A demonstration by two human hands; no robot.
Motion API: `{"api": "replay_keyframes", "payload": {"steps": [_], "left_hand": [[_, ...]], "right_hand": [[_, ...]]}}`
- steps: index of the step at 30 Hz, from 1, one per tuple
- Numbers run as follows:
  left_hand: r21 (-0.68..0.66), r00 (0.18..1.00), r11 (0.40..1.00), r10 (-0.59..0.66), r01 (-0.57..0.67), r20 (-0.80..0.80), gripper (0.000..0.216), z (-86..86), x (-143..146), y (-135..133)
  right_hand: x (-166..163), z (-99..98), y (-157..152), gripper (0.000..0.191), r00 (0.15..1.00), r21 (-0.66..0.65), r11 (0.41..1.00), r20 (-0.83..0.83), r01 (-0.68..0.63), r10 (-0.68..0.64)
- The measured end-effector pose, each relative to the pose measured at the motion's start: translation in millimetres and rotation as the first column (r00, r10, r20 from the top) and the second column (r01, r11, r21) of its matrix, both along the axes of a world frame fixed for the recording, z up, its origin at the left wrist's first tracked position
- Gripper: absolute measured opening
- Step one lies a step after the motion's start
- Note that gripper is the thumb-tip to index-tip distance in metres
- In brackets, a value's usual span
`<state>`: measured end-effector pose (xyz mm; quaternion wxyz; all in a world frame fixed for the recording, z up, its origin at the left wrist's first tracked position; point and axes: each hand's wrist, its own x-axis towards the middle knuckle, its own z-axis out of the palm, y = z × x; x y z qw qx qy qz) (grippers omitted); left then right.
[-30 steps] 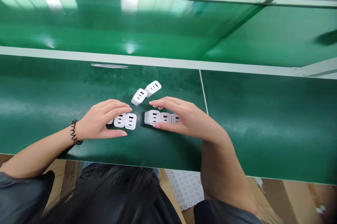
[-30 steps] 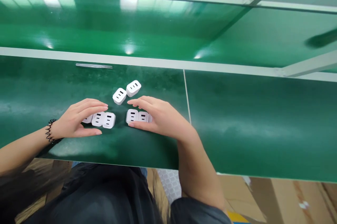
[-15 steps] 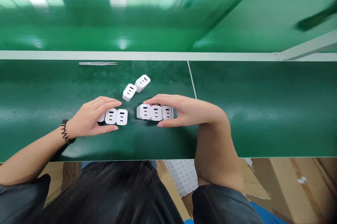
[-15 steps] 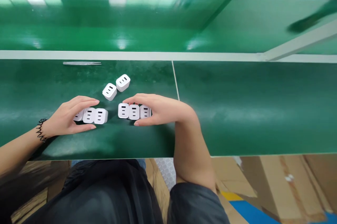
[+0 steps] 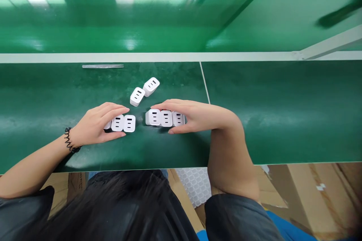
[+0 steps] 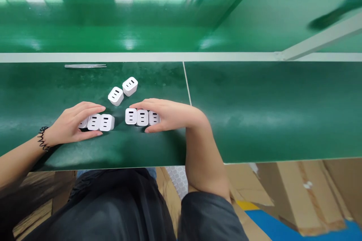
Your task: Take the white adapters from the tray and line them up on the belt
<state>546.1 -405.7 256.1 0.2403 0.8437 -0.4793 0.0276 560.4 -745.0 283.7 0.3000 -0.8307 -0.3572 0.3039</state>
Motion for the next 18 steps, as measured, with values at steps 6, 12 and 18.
{"api": "replay_keyframes", "payload": {"steps": [6, 12, 18], "left_hand": [[0.008, 1.000, 1.000, -0.003, 0.003, 0.008, 0.054, -0.4, 0, 0], [0.014, 1.000, 1.000, -0.006, 0.006, 0.016, 0.053, -0.3, 0, 0], [0.014, 1.000, 1.000, 0.003, -0.003, 0.024, 0.053, 0.1, -1, -1]], "right_hand": [[-2, 0.1, 3, 0.068, 0.999, -0.011, 1.000, 0.035, -0.022, 0.022], [-7, -3.6, 15, 0.057, 0.992, 0.011, 0.999, 0.122, -0.041, 0.040], [-17, -3.7, 30, 0.051, 0.955, -0.007, 0.999, 0.295, -0.041, 0.041]]}}
